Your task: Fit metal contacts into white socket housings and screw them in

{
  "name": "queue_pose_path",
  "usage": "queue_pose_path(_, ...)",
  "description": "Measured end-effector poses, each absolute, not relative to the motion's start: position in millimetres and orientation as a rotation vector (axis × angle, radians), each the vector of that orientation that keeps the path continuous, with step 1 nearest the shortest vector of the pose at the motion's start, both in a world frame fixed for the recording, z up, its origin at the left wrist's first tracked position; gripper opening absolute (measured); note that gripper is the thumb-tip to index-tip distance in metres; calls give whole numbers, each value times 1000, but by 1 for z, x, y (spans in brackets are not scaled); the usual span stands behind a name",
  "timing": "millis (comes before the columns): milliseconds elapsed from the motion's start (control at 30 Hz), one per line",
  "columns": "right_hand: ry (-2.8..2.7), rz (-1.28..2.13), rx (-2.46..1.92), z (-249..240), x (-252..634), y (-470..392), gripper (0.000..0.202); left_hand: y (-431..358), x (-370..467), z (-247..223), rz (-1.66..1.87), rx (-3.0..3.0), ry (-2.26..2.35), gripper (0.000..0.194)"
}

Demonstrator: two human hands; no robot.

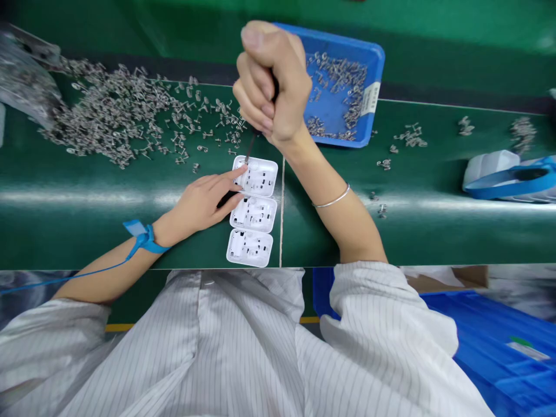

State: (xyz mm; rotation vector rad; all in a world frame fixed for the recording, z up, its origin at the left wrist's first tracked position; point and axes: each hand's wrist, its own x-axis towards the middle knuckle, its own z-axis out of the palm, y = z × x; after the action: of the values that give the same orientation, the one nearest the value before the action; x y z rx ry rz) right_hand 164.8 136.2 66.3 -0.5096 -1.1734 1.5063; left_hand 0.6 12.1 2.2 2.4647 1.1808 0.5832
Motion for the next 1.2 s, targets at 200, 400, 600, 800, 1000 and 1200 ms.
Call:
queue_pose_path(200, -938, 1484, -603, 52, 168, 157, 50, 12, 0, 2, 597, 2465, 1180, 26)
queue_pose_path(400, -757, 1414, -684, 39, 167, 168, 51, 11, 0, 3, 594, 2512, 1182, 27)
queue_pose_path(600, -861, 1371, -611, 48, 167, 161, 57, 11, 0, 3, 549, 2513, 1200, 30)
queue_pose_path(800, -1085, 1351, -521, 68, 156, 132, 47, 11, 0, 3, 561, 2548, 1197, 30)
queue_pose_path(1000, -1127, 1405, -549, 65, 156, 132, 46, 11, 0, 4, 526, 2533, 1213, 33)
queue_pose_path(1200, -1019, 1383, -634, 59, 163, 152, 63, 10, -1, 2, 536, 2531, 1206, 32)
